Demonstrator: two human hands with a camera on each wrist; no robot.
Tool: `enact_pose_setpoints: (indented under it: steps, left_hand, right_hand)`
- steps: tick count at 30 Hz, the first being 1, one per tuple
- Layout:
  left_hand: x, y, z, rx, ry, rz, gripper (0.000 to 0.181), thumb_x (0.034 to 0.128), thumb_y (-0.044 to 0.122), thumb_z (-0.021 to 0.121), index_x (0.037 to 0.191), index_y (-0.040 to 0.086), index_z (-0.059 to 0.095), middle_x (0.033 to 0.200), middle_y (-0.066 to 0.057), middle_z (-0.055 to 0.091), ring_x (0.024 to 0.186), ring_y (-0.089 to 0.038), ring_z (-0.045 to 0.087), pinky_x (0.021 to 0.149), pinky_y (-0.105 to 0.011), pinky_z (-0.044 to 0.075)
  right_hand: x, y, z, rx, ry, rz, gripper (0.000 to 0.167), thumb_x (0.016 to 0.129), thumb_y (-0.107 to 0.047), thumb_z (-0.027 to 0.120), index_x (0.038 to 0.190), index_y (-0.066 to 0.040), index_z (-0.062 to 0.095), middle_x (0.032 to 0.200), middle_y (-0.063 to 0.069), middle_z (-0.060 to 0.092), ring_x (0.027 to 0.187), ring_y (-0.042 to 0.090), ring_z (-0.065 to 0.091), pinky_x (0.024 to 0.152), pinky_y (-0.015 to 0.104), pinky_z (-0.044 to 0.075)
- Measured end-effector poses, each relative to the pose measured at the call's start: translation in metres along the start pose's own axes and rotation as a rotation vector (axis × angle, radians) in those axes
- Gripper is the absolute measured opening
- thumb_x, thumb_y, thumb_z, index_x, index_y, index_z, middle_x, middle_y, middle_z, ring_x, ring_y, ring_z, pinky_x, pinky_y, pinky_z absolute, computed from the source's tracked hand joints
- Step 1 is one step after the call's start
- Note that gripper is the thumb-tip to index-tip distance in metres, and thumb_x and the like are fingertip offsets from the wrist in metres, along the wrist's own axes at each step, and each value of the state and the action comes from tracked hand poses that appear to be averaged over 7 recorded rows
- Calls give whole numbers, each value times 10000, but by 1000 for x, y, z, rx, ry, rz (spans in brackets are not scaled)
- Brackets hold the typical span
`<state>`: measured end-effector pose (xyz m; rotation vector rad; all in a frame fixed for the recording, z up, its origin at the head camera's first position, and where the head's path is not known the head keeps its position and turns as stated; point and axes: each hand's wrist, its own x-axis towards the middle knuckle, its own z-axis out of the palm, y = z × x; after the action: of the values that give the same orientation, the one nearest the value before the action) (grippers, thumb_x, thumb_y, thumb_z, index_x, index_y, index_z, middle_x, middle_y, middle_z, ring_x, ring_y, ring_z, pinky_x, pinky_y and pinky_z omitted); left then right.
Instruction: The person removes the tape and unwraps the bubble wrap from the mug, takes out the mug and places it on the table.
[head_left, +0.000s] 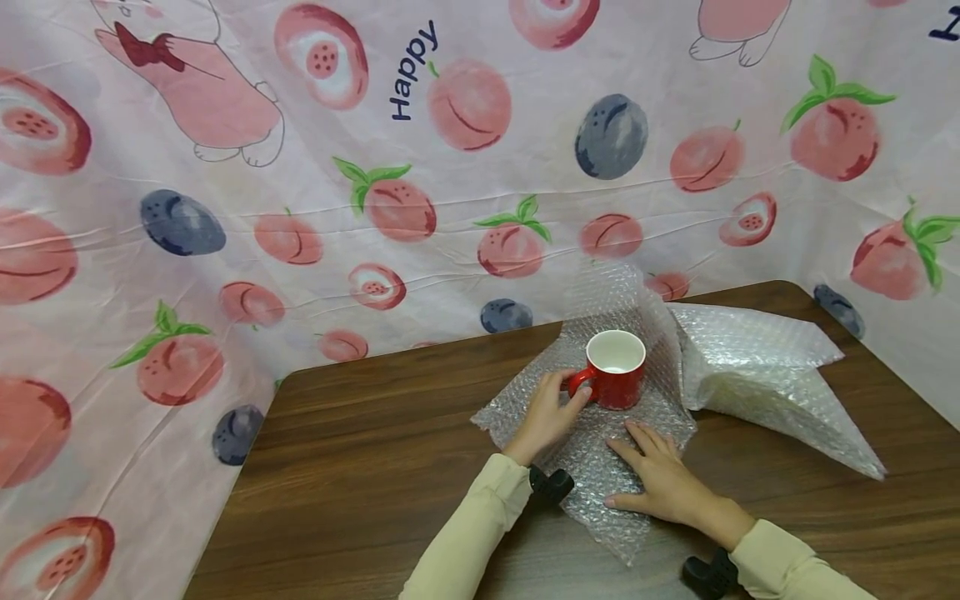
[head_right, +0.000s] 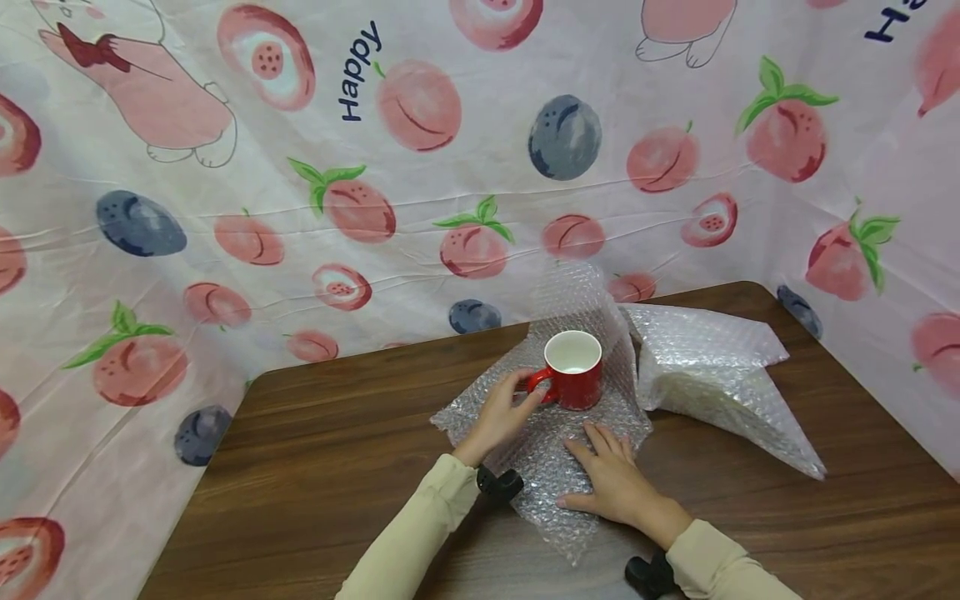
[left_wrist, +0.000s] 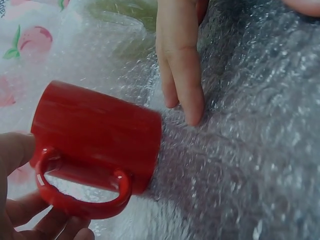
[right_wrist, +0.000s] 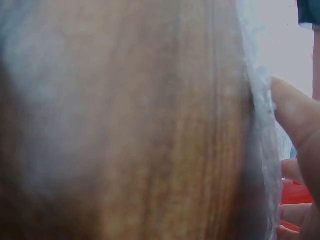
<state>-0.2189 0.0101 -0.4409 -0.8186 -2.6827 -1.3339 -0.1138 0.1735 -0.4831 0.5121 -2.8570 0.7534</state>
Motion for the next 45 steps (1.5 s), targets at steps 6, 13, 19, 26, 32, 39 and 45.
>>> enact_pose_setpoints:
  steps: [6, 13, 19, 26, 32, 39, 45]
  left_hand:
    - [9, -4, 7, -52, 8, -17, 264, 900, 241, 496, 992, 4, 567, 892, -66, 565, 787, -144, 514, 680, -228, 423]
    - [18, -1, 5, -126, -78, -125, 310, 941, 275, 408, 930, 13, 572, 863, -70, 593, 748, -144, 518, 635, -245, 414]
    - [24, -2, 10, -178, -76, -172, 330, 943, 297, 398, 802, 39, 547, 747, 5, 506, 690, -100, 452, 612, -215, 383]
    - [26, -2, 19, -286, 4, -211, 345, 929, 269, 432, 646, 72, 458, 623, 31, 401, 591, -78, 388, 541, -188, 325]
    - [23, 3, 27, -362, 126, -261, 318, 914, 245, 459, 673, 41, 497, 639, 38, 420, 598, -75, 387, 551, -193, 336]
    - [21, 8, 38, -386, 274, -256, 282, 903, 193, 463, 680, 24, 491, 639, 42, 399, 595, -78, 368, 544, -208, 319]
    - [21, 7, 48, -480, 375, -212, 276, 896, 128, 463, 644, 17, 454, 615, 50, 365, 588, -69, 353, 541, -203, 304]
  right_hand:
    - [0, 0, 2, -4, 22, -17, 756, 661, -497, 694, 1214, -14, 515, 1292, 306, 341, 1175, 500, 275, 854, 696, 206]
    - [0, 1, 3, 15, 55, -42, 741, 655, -481, 705, 1197, -8, 527, 1272, 315, 356, 1158, 506, 292, 850, 696, 207]
    - [-1, 1, 1, 9, 41, -29, 741, 668, -479, 696, 1214, -12, 513, 1281, 315, 346, 1168, 506, 281, 851, 697, 204]
    - [0, 1, 1, 12, 0, -2, 753, 680, -472, 689, 1241, -14, 483, 1303, 314, 319, 1191, 505, 246, 864, 700, 179]
    - [1, 0, 2, 12, 5, -5, 750, 682, -473, 689, 1241, -19, 481, 1300, 310, 324, 1189, 504, 253, 849, 706, 191]
    - [3, -2, -1, 5, -14, -1, 744, 671, -442, 712, 1227, -3, 485, 1295, 314, 323, 1184, 506, 257, 841, 712, 192]
    - [3, -1, -1, -1, -4, -1, 742, 652, -424, 729, 1214, 0, 492, 1284, 316, 334, 1173, 508, 271, 829, 717, 200]
